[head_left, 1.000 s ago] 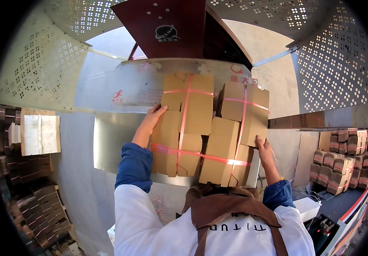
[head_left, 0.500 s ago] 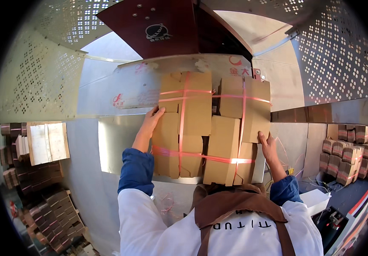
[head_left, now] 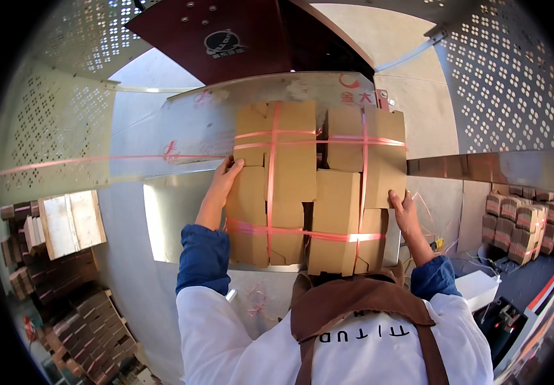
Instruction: The person collects stacks of flat corrugated cardboard pieces from a conveyor belt, carries them to a strapping machine, and secures them with pink plastic straps. The person then moves the finished bundles to a large stack of similar packages in the warehouse.
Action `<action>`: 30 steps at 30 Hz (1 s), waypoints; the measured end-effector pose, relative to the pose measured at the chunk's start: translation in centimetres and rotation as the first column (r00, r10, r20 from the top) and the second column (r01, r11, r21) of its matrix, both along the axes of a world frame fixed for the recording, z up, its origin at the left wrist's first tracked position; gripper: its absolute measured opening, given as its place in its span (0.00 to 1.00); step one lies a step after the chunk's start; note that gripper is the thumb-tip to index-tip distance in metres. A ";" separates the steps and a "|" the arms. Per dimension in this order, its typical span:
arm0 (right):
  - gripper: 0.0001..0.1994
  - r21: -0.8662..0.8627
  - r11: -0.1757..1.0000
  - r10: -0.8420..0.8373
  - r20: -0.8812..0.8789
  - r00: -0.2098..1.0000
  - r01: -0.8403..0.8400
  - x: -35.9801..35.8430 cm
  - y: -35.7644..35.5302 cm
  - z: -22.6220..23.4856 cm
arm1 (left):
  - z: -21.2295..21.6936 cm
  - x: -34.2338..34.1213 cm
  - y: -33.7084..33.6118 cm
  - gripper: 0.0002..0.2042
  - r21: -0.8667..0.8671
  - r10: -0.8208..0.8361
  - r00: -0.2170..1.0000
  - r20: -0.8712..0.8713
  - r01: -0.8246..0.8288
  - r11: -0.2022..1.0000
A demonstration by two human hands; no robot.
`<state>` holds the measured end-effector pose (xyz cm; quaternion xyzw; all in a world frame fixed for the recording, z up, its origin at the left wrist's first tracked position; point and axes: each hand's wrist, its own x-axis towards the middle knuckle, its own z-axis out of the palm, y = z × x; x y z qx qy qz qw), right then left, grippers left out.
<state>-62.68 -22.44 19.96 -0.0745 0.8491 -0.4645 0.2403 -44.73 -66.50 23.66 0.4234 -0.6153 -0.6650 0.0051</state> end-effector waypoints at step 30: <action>0.32 -0.259 0.954 -0.052 0.344 0.937 0.148 -1.8 1.4 -0.5 | -2.9 0.3 -0.5 0.31 -0.018 -0.004 1.000 0.012 0.004 1.000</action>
